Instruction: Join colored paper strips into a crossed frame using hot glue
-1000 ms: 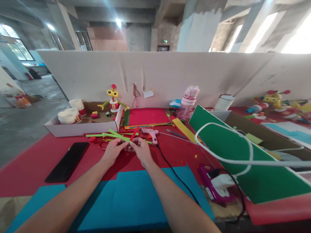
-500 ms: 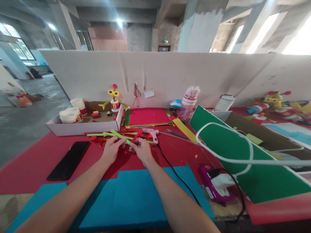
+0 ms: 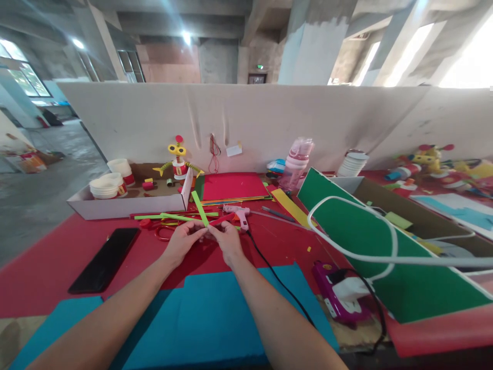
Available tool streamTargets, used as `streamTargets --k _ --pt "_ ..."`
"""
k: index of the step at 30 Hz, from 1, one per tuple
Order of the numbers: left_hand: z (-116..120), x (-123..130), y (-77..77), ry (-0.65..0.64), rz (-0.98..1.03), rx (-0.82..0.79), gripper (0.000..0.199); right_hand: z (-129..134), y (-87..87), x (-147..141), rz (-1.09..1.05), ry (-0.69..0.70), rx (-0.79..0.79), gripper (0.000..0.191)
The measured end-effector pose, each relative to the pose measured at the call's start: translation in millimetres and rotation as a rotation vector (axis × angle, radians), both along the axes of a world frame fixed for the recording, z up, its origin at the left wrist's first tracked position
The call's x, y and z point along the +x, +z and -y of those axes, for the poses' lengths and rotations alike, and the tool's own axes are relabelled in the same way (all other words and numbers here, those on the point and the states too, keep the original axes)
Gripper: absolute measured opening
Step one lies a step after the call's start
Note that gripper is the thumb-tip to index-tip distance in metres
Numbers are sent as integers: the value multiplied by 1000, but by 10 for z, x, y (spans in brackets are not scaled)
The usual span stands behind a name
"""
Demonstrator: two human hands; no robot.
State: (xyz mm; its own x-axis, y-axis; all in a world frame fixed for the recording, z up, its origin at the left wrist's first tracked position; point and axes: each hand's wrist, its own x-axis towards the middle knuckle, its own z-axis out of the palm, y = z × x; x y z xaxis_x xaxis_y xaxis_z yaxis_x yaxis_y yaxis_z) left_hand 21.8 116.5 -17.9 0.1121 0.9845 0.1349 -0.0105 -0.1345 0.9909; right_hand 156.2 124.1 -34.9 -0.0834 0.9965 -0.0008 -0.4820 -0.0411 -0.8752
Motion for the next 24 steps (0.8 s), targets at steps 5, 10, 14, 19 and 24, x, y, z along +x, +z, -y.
streamTargets --k 5,10,14,19,24 --pt "-31 -20 -60 37 47 -24 25 18 6 -14 -1 41 -22 33" --pt "-25 -36 -56 37 137 -51 25 33 53 13 -32 119 -6 33" --pt "-13 -46 -33 35 171 -49 23 30 53 17 -66 130 -22 34" --pt "-29 -64 -53 54 126 -30 21 34 41 8 -56 139 -20 35" --pt "-47 -71 -66 69 74 9 21 37 35 10 -27 153 7 36"
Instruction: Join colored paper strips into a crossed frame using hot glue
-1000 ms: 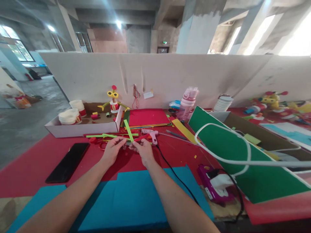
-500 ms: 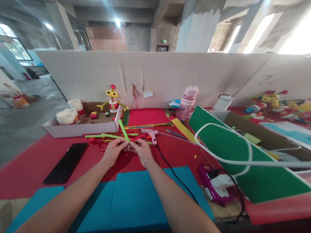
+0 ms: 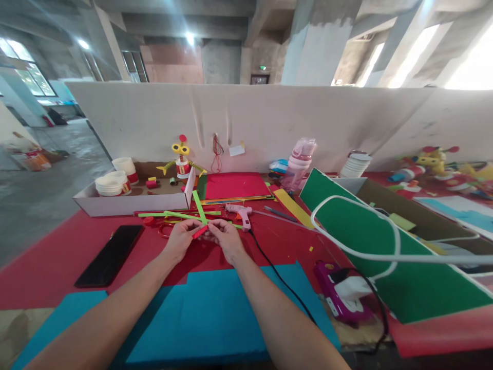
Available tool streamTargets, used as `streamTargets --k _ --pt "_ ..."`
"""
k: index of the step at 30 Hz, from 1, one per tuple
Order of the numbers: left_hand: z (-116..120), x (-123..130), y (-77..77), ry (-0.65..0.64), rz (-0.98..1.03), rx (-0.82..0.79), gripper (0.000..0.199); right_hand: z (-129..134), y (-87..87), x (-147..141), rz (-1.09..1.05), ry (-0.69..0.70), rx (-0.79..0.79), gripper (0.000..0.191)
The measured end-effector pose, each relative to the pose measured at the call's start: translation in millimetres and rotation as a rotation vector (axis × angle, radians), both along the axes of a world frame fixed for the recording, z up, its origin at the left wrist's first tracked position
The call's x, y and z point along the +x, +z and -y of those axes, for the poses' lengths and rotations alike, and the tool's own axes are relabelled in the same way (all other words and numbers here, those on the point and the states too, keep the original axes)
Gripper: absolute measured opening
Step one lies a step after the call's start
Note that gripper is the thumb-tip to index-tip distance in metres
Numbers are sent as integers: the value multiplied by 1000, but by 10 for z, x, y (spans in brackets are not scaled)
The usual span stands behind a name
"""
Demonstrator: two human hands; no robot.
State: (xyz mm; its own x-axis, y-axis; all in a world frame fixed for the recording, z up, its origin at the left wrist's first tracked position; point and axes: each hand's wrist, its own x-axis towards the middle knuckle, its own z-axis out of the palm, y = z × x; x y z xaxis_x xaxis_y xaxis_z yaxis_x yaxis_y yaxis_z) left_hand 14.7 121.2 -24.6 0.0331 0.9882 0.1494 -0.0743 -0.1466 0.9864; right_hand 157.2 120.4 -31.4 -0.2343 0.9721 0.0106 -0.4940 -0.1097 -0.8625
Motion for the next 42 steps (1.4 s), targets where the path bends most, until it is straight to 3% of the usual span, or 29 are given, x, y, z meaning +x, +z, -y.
streamTargets --k 6,22,33,42 --pt "17 -16 -10 -9 -59 52 21 7 7 -7 37 -25 -11 36" --pt "47 51 43 -44 30 -45 25 -38 -14 -9 132 -190 69 30" --pt "8 14 35 46 -42 -16 15 -20 -33 -16 163 -92 97 32" --pt "12 45 25 75 87 -56 20 -43 -25 -3 270 -208 113 28"
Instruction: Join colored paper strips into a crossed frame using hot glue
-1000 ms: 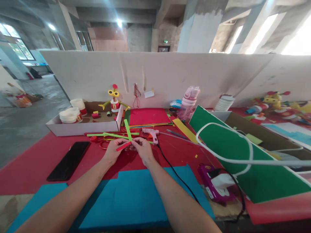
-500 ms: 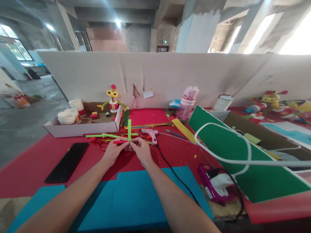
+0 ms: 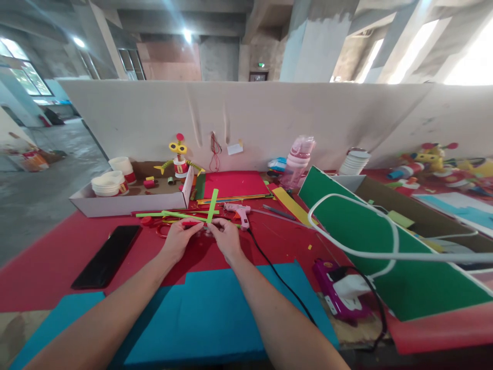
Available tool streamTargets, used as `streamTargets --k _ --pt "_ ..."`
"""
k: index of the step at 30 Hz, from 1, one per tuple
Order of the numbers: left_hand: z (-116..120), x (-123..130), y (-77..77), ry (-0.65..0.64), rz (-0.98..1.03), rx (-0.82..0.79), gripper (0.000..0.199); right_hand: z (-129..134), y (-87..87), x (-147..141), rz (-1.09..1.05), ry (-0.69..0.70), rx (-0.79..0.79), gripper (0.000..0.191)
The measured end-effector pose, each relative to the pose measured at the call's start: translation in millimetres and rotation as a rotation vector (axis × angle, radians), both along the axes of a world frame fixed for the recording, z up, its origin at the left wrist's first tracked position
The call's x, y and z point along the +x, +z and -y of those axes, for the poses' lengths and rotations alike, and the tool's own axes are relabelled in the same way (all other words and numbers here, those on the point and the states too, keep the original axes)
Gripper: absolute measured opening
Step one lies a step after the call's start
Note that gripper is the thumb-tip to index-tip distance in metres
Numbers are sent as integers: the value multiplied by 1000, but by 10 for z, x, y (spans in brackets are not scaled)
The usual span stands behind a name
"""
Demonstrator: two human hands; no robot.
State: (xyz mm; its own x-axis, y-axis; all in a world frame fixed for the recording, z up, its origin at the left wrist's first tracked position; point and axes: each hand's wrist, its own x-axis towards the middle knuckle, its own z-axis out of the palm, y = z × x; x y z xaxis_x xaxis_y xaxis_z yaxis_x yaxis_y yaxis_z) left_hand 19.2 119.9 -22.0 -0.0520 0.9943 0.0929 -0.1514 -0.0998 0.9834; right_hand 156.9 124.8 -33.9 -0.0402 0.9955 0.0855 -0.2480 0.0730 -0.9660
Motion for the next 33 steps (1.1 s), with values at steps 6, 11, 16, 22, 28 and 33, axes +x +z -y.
streamTargets --k 6,11,16,22,28,33 --pt "-6 -42 -16 12 94 7 23 3 24 16 -5 -24 -23 32" --pt "-61 -95 -7 67 148 32 25 -12 -11 19 1 -51 -36 36" --pt "-56 -94 31 113 275 4 30 -45 -56 41 -33 -140 -42 35" --pt "-6 -8 11 -62 -51 62 27 -4 -9 1 -166 -59 -35 31" --pt "-5 5 -22 -67 -148 37 24 37 3 -50 -200 38 -58 32" --pt "-9 -25 -2 -68 -91 -4 25 45 35 -39 -170 113 -67 28"
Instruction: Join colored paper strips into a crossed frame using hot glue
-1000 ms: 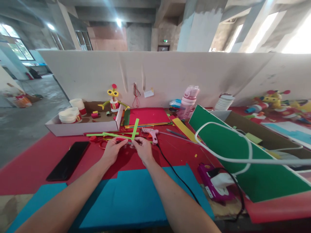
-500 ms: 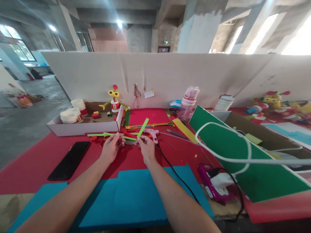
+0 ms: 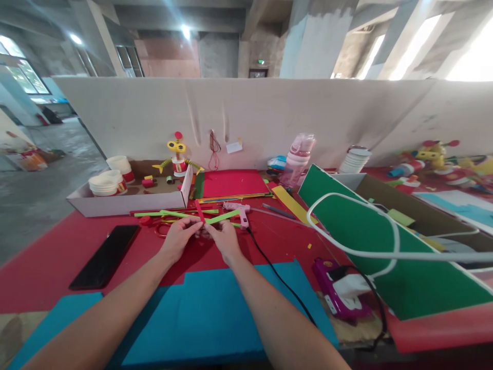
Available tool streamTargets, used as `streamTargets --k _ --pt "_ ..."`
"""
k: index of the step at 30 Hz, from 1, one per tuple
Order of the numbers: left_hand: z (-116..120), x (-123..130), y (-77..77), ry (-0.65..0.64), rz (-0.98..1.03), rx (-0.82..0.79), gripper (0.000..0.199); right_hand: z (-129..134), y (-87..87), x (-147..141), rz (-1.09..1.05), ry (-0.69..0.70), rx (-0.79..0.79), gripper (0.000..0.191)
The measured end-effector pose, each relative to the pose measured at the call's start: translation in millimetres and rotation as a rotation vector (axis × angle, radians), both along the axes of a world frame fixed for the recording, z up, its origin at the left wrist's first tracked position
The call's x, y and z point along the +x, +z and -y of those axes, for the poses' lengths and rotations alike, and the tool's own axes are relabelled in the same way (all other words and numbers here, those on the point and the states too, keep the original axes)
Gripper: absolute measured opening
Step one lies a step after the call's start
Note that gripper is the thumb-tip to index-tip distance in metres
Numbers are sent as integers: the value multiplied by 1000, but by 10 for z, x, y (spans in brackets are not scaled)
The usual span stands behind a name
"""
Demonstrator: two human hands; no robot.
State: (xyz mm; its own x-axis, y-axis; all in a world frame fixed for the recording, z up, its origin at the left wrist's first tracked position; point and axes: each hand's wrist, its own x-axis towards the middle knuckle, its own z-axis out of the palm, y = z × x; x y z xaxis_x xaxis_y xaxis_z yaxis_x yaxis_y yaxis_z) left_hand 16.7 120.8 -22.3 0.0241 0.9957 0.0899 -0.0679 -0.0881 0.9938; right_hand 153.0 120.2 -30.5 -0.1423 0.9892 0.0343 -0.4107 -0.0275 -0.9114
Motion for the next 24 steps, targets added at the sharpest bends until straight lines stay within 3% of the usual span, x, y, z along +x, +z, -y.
streamTargets --k 13,24 --pt "-7 -5 -23 -85 120 -27 21 15 12 -2 11 -14 78 24" --pt "-2 -2 -2 -95 156 -55 20 -8 -24 29 -66 59 6 31"
